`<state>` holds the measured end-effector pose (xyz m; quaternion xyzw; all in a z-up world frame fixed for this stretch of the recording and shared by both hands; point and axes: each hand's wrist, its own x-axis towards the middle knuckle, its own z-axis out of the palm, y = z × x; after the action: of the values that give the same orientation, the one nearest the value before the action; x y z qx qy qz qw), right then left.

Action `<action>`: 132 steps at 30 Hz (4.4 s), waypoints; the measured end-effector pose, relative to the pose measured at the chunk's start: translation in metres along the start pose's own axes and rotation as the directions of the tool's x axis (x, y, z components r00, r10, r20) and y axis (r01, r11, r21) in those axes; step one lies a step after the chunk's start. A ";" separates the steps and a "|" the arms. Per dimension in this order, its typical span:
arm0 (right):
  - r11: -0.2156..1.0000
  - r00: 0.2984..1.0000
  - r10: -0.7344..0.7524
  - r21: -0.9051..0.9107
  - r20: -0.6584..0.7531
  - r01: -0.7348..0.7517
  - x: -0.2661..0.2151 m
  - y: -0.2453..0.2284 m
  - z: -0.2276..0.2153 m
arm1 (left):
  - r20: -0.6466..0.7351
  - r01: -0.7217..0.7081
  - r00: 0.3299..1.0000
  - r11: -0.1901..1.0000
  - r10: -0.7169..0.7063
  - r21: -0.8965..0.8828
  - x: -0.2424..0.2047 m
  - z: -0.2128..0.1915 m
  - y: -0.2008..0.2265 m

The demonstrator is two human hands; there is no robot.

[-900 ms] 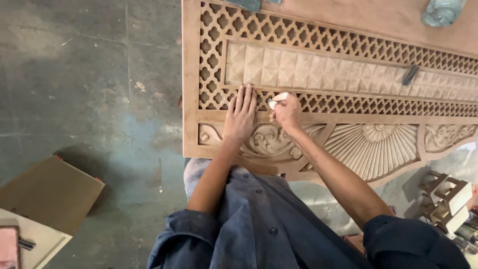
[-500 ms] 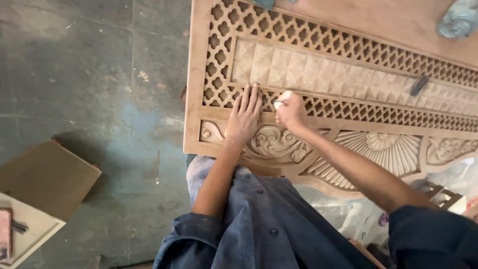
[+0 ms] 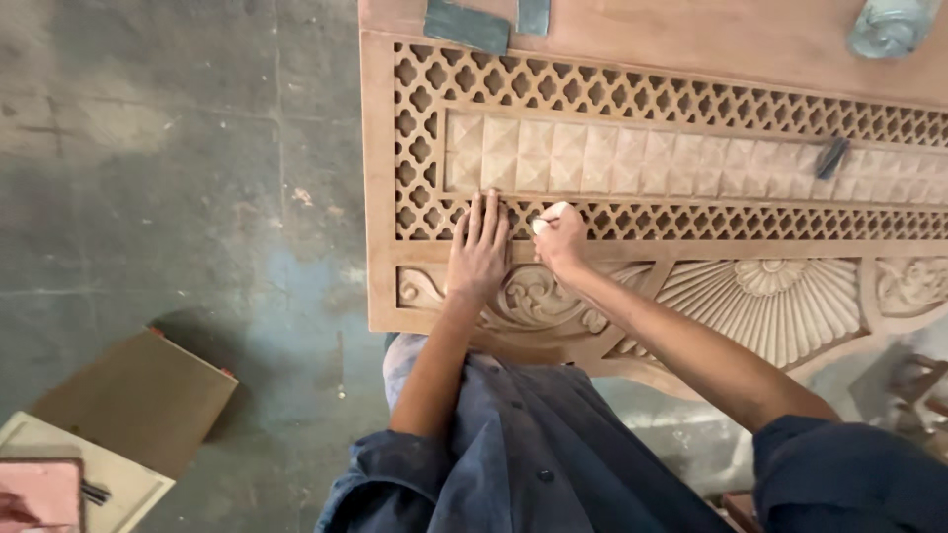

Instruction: The person sands a large, intricately carved wooden panel using a white sanding block. They systematically rub the block over the lattice, floral, and fan-shaped relief patterns to smooth the surface.

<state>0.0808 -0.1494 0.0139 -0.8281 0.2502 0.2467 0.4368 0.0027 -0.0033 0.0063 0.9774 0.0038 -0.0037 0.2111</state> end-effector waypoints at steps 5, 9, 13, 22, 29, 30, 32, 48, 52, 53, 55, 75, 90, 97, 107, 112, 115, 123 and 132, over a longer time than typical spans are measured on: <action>0.062 0.421 -0.622 -0.495 0.660 0.867 0.007 -0.011 -0.040 | -0.121 -0.007 0.993 0.998 -0.001 -0.066 -0.003 0.003 0.000; -0.214 0.236 -0.463 -0.366 0.854 0.906 0.016 -0.009 -0.046 | -0.106 0.008 0.994 0.998 -0.014 -0.058 -0.003 0.004 0.003; 0.546 0.798 -0.539 -0.610 0.269 0.574 0.011 0.003 -0.006 | -0.100 -0.003 0.995 0.999 -0.001 -0.041 -0.003 -0.001 -0.003; 0.974 0.939 -0.224 0.078 0.261 0.210 0.017 -0.038 -0.073 | -0.153 0.000 0.988 0.999 -0.008 -0.051 -0.001 -0.003 0.003; -0.125 0.175 -0.633 -0.323 0.754 0.938 0.003 -0.043 -0.060 | -0.144 0.005 0.989 0.999 -0.010 -0.039 -0.004 -0.003 0.000; -0.305 0.051 -0.601 -0.287 0.798 0.908 0.008 -0.044 -0.061 | -0.137 0.003 0.990 0.999 -0.007 -0.033 -0.002 -0.003 0.000; -0.260 0.119 -0.569 -0.315 0.814 0.913 0.013 -0.042 -0.060 | -0.154 -0.002 0.988 0.999 -0.007 -0.054 -0.001 -0.002 0.001; 0.287 0.719 -0.321 -0.660 0.616 0.694 0.010 -0.040 -0.033 | -0.176 -0.028 0.984 0.999 0.021 -0.036 -0.005 0.001 -0.005; 0.930 0.928 -0.052 -0.320 0.370 0.180 0.039 -0.045 -0.043 | -0.177 -0.025 0.984 0.995 0.008 -0.095 -0.005 0.002 -0.001; 0.964 0.932 -0.050 -0.228 0.360 0.139 0.042 -0.045 -0.055 | -0.194 -0.028 0.981 0.996 0.012 -0.084 -0.003 0.002 0.000; 0.994 0.946 -0.054 -0.072 0.319 0.081 0.042 -0.040 -0.069 | -0.201 -0.018 0.980 0.998 0.004 -0.068 -0.003 0.003 -0.001; 0.221 0.375 -0.711 -0.316 0.596 0.923 -0.023 -0.055 -0.058 | -0.186 -0.023 0.982 0.996 0.007 -0.086 -0.007 0.002 -0.001; 0.024 0.423 -0.549 -0.492 0.721 0.870 0.011 -0.013 -0.075 | -0.148 -0.025 0.989 0.996 0.012 -0.084 -0.007 0.002 -0.003; -0.086 0.367 -0.449 -0.448 0.815 0.890 0.028 -0.023 -0.070 | -0.172 -0.037 0.985 0.991 0.015 -0.127 -0.008 0.003 -0.003; 0.502 0.762 -0.570 -0.603 0.308 0.619 -0.010 0.005 -0.026 | -0.115 -0.028 0.993 0.996 0.019 -0.083 -0.009 0.005 -0.008; 0.033 0.528 -0.555 -0.617 0.643 0.786 0.010 -0.020 -0.053 | -0.136 -0.042 0.990 0.994 0.028 -0.103 -0.009 0.001 -0.005; -0.462 0.038 -0.328 -0.195 0.944 0.865 0.030 -0.051 -0.086 | -0.112 -0.036 0.993 0.997 0.029 -0.065 -0.008 -0.001 -0.005; 0.463 0.728 -0.610 -0.605 0.312 0.648 0.004 0.005 -0.037 | -0.077 -0.035 0.997 0.996 0.028 -0.083 -0.013 0.003 -0.004; 0.990 0.987 -0.097 0.114 0.129 0.082 -0.010 -0.027 -0.079 | -0.177 0.017 0.983 0.989 -0.044 -0.147 -0.005 -0.013 -0.001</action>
<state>0.1055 -0.2011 0.0759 -0.7953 0.1958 0.2679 0.5073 -0.0022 0.0027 0.0181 0.9556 0.0381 0.0817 0.2804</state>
